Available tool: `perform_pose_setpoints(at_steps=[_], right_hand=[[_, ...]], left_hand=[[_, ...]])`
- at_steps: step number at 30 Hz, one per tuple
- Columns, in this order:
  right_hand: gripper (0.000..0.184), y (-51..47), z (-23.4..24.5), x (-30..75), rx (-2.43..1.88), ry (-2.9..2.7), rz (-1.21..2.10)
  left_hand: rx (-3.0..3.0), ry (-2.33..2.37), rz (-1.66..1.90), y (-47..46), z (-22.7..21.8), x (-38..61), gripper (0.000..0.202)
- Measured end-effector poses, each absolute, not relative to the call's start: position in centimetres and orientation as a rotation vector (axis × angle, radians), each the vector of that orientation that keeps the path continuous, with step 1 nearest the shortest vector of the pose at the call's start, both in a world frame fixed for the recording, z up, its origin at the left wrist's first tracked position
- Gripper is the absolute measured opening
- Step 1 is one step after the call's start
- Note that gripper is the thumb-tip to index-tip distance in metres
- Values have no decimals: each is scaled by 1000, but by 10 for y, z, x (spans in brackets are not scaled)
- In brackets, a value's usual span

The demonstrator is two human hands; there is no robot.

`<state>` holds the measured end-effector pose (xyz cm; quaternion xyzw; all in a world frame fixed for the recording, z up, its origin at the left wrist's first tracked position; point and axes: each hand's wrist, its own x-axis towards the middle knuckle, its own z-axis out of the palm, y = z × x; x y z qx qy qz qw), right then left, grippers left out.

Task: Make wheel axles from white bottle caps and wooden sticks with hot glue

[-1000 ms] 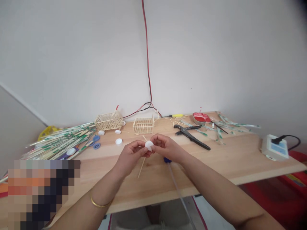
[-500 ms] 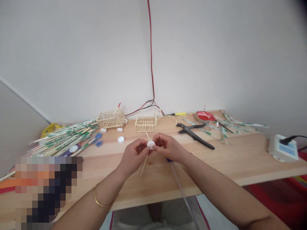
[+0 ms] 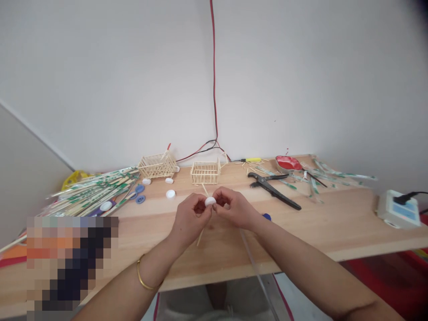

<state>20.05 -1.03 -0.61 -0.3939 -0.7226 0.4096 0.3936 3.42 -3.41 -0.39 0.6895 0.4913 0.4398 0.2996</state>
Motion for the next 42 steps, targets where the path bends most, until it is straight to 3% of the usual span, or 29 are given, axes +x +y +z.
perform_pose_setpoints(at_steps=[17, 25, 31, 37, 42], right_hand=[[7, -11, -6, 197, -1060, -1822, 980], [23, -2, -7, 211, -846, -1686, 1390], [18, -5, -8, 212, -847, -1950, 1025], [12, -3, -14, 208, -801, -2140, 684], [14, -5, -13, 206, -812, -2155, 652]], left_hand=[[1796, 1354, 1185, -31, -7, 35, 11], [1311, 955, 1068, -26, 7, 27, 31], [875, 943, 1082, -16, -1, 24, 30], [1142, 977, 1097, -16, 4, 22, 20], [1452, 1058, 1095, -20, 11, 22, 15]])
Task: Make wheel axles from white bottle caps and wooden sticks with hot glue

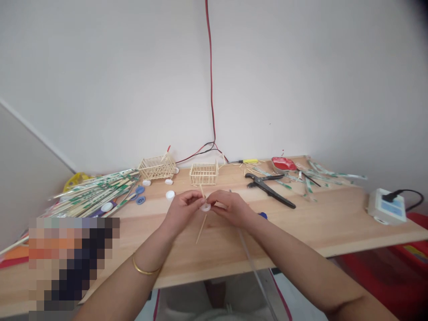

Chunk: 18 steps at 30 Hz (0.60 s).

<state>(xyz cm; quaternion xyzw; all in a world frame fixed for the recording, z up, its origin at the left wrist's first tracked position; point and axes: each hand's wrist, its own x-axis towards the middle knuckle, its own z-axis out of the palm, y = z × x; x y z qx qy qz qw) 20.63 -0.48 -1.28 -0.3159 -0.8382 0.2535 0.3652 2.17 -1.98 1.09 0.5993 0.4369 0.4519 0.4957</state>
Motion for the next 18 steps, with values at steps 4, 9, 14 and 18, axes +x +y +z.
perform_pose_setpoints(at_steps=[4, 9, 14, 18], right_hand=[[31, -10, -9, 204, -905, -2024, 792], [30, -9, -10, 201, -915, -2022, 738], [20, -7, -12, 200, -844, -2077, 610], [20, -7, -13, 199, -857, -2110, 584]], left_hand=[[1650, 1153, 1182, -21, 9, 20, 13], [1918, 1185, 1224, -22, 4, 19, 14], [1985, 1123, 1197, -20, 0, 19, 12], [2056, 1073, 1166, -19, 1, 19, 15]])
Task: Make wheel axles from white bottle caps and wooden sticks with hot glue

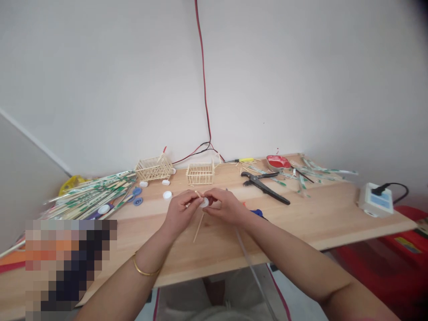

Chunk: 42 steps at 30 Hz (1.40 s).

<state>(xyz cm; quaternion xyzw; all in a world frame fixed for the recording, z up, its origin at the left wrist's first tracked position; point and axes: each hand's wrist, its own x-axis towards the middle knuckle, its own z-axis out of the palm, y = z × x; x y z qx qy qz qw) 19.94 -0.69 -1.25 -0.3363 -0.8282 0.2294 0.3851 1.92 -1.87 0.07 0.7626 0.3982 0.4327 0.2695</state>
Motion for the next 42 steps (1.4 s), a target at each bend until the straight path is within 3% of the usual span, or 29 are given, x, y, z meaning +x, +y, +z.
perform_pose_setpoints(at_steps=[3, 7, 20, 30, 36, 42], right_hand=[[21, -5, -13, 200, -885, -2125, 599], [43, 2, -16, 207, -940, -2082, 596], [11, 7, -22, 213, -967, -2103, 499], [14, -2, 3, 218, -942, -2367, 345], [16, -6, 21, 222, -975, -2557, 299], [17, -9, 23, 245, -1208, -2402, 251]], left_hand=[[2092, 1095, 1162, -18, 3, 19, 18], [2016, 1176, 1197, -13, 2, 14, 14], [1665, 1382, 1256, 11, -3, -5, 20], [1683, 1141, 1187, 11, -5, -6, 21], [1996, 1216, 1047, 7, -13, 1, 20], [2070, 1246, 960, 9, -18, 5, 15]])
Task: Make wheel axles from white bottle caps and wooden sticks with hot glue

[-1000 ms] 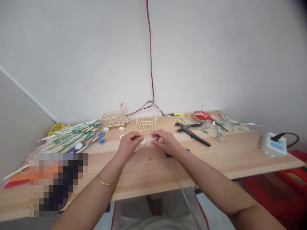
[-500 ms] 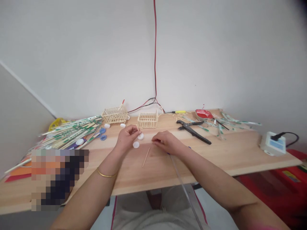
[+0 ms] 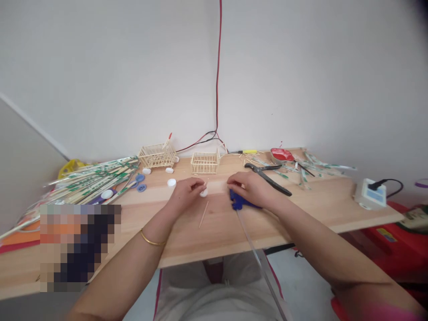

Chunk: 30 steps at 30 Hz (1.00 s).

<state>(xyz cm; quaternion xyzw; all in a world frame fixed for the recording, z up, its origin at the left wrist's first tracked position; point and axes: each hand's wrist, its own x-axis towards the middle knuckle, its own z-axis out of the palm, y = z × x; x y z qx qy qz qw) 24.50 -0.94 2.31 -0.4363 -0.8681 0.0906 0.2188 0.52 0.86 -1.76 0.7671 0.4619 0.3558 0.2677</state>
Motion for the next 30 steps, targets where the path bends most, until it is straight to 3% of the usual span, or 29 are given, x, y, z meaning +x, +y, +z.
perform_pose_setpoints(at_steps=[5, 10, 14, 17, 21, 30], right_hand=[[18, -27, 17, 267, -1476, -2340, 245], [35, -39, 5, 277, -1623, -2477, 207], [29, -36, -2, 276, -1664, -2512, 307], [23, -30, -6, 274, -1630, -2512, 350], [12, -25, -8, 275, -1593, -2537, 367], [17, -27, -12, 271, -1583, -2473, 395]], left_hand=[[2041, 1360, 980, 12, -3, -15, 25], [2304, 1489, 626, 5, 12, -35, 30], [2533, 1476, 306, -2, 5, -29, 12], [2587, 1514, 224, -4, -2, -22, 12], [2549, 1505, 378, -6, 1, -18, 13], [2361, 1340, 891, -12, 16, -12, 17]])
